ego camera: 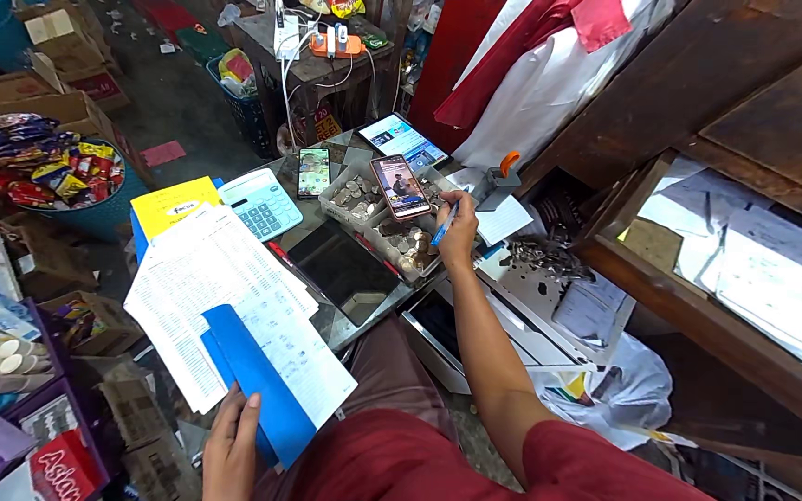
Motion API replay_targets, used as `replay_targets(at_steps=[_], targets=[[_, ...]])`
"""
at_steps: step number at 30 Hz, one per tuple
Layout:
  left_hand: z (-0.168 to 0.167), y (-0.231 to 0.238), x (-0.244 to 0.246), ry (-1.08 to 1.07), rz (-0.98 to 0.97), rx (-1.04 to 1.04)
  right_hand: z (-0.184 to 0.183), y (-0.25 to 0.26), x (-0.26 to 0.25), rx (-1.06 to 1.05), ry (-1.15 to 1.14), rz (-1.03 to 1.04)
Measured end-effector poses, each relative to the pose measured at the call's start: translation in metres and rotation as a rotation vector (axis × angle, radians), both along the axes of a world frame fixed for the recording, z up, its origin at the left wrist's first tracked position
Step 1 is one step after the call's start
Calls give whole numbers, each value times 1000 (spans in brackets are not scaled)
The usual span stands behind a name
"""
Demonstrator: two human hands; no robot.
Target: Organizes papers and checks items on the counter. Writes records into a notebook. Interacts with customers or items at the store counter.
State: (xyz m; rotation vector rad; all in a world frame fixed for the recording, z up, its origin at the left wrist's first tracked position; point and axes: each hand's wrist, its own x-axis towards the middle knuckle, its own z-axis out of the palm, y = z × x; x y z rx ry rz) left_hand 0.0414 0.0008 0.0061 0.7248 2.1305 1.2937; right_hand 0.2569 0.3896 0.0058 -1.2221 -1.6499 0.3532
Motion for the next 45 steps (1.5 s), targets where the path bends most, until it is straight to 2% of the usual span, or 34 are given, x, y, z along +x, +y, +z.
replay_targets(at_steps=[45], targets=[[-2,-1,-1,1,0,0,-2,1,1,7,-12,-3]])
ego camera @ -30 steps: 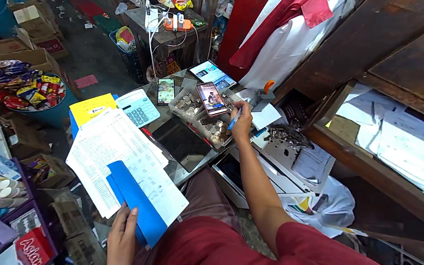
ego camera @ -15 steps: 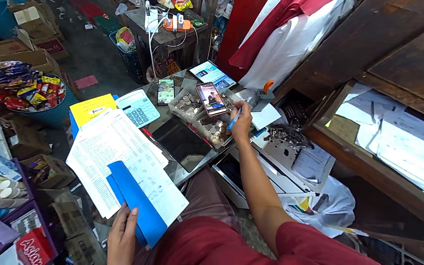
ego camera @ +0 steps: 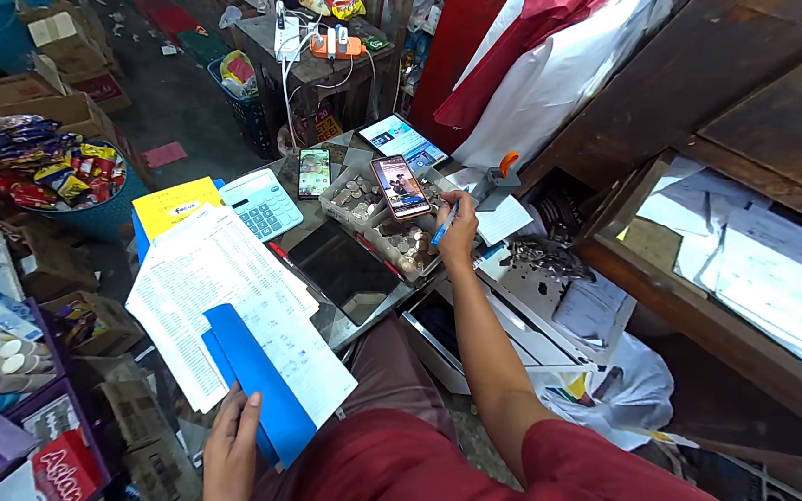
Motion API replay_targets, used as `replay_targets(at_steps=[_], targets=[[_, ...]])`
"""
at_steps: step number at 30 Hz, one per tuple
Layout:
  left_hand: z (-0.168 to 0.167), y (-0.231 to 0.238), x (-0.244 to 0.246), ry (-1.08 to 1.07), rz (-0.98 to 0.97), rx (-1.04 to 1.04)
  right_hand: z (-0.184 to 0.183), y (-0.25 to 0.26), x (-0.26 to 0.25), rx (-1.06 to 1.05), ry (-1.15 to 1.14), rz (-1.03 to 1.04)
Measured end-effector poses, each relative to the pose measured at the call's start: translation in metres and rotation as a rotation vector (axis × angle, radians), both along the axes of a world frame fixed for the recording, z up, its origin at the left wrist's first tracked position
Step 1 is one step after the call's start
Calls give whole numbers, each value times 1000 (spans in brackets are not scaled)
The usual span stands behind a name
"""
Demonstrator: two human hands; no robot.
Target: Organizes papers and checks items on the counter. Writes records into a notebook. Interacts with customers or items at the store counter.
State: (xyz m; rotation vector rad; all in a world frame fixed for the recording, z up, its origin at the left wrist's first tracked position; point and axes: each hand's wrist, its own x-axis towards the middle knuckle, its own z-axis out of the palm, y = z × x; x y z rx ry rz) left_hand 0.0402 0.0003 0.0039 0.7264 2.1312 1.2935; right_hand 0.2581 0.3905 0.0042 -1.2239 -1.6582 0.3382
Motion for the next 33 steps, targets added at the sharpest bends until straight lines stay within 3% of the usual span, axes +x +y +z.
replay_targets(at_steps=[33], targets=[[0,-1,0,12,4,16,0,0,-2,21,-5,-12]])
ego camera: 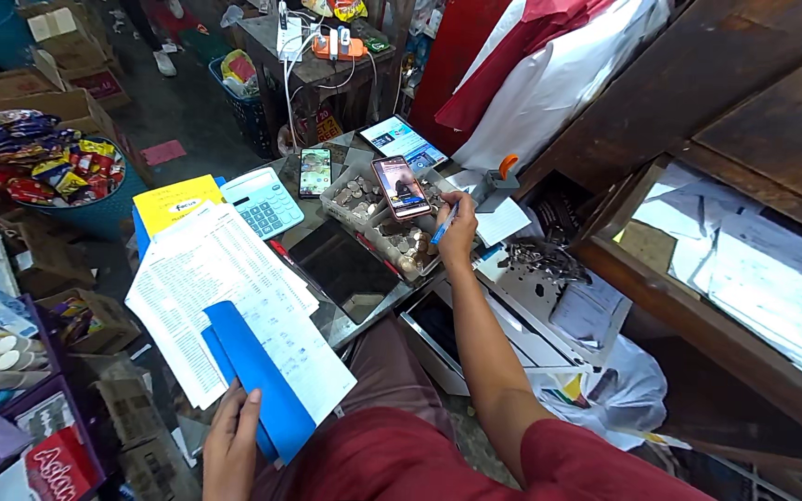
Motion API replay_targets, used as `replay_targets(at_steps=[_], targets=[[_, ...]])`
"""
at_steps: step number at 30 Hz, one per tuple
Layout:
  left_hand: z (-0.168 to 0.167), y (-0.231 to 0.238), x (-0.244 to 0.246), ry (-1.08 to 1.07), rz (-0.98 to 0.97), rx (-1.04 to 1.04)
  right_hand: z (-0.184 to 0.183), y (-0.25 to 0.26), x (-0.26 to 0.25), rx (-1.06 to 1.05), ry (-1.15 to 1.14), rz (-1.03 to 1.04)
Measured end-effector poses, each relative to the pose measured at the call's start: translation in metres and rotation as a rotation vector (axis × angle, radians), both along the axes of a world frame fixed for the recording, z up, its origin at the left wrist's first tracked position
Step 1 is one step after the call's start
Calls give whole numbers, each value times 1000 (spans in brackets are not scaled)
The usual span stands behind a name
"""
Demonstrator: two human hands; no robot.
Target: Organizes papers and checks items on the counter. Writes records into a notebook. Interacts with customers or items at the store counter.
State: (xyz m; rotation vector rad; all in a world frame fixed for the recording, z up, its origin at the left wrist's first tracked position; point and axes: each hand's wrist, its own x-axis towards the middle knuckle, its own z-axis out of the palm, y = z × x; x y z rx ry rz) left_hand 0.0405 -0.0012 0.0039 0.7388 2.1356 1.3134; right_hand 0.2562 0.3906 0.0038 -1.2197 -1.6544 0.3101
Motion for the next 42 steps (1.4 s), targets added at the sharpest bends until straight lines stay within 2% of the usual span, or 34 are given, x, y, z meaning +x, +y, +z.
replay_targets(at_steps=[6,9,12,14,17,20,23,26,29,31,34,37,40,42], targets=[[-4,2,1,51,3,-24,-2,4,0,-18,10,-2],[-4,6,3,124,-9,-55,3,-6,-3,99,5,35],[0,11,7,214,-28,-85,28,-57,-39,329,-42,254],[2,13,11,298,-57,-106,29,-101,-69,309,-128,537],[-2,16,10,454,-102,-131,11,-127,-120,267,-224,867],[-6,17,9,506,-174,-207,13,-128,-156,230,-316,966],[-10,18,9,527,-177,-228,18,-118,-177,152,-544,1058],[-11,19,12,537,-170,-263,8,-110,-189,139,-828,1116],[-17,17,14,570,-185,-264,5,-109,-191,86,-946,1159],[-23,15,12,594,-204,-248,21,-106,-194,12,-896,1124],[-29,11,8,606,-215,-219,80,-95,-207,-82,-786,983],[-37,10,4,647,-182,-155,124,-75,-224,-126,-422,879],[-47,10,1,680,-145,-78,139,-57,-250,-251,-33,808],[-51,10,-1,667,-131,-34,142,-54,-272,-425,184,875]])
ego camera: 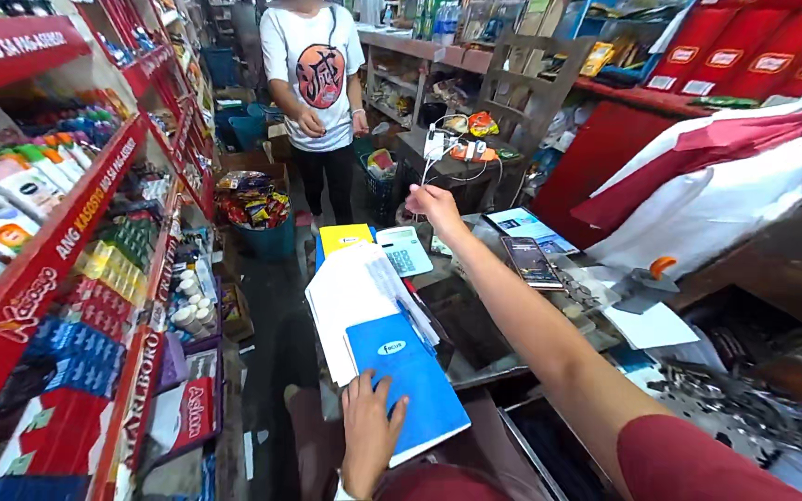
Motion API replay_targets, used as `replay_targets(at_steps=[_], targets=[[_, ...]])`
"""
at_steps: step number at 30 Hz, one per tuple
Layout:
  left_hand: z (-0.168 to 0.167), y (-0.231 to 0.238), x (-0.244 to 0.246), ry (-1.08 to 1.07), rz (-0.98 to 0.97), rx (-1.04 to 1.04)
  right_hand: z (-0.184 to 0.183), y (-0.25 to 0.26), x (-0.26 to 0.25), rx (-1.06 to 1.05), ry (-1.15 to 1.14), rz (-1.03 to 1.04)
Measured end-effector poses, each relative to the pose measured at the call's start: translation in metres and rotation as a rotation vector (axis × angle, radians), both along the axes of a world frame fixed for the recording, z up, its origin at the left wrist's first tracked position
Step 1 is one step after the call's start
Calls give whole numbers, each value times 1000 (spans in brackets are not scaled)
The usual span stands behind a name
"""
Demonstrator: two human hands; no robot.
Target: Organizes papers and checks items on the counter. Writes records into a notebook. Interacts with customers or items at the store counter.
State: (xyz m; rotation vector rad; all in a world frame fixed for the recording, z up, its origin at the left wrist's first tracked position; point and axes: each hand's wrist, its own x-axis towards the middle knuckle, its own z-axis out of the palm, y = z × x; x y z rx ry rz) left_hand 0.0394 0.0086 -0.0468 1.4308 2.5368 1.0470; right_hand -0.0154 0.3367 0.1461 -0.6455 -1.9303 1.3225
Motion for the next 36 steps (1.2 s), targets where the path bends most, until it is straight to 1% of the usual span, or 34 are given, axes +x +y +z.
replay_targets(at_steps=[2,3,4,6,11,14,16,18,21,23,25,26,28,29,30,31,32,33,34,36], targets=[[-1,-1,-1,-42,-10,11,-2,-3,-19,-296,63,114],[-1,-2,-2,-56,-13,15,-4,-6,-28,-435,94,140],[-1,-2,-2,-65,-17,16,-7,-10,-38,-550,139,134],[0,-3,-4,-81,-26,16,-11,-16,-57,-712,239,97],[3,-5,-5,-101,-47,8,-2,-25,-84,-956,518,-17],[1,-6,-5,-79,-54,1,5,-31,-84,-1071,691,-47],[-1,-6,-6,-56,-61,10,3,-32,-81,-1169,802,-75],[-4,-5,-6,-24,-59,28,-4,-32,-73,-1236,837,-73],[-7,-5,-7,3,-49,27,-5,-32,-60,-1232,762,-55],[-8,-5,-6,10,-43,14,-3,-37,-45,-1148,614,23],[-8,-5,-6,6,-35,5,-10,-54,-27,-909,323,137],[-8,-6,-5,4,-33,4,-17,-65,-14,-747,126,249],[-7,-5,-4,4,-31,11,-37,-86,19,-380,-366,506],[-6,-5,-4,2,-32,16,-50,-96,33,-230,-596,626],[-6,-5,-3,9,-32,21,-61,-104,46,-165,-765,728],[-6,-5,-3,19,-31,28,-73,-111,57,-153,-848,798],[-7,-5,-3,27,-30,31,-82,-116,69,-183,-848,835],[-7,-6,-4,30,-30,27,-88,-118,79,-262,-768,829],[-7,-6,-4,31,-28,21,-91,-119,88,-376,-628,769],[-7,-6,-4,19,-29,18,-89,-118,99,-652,-254,524]])
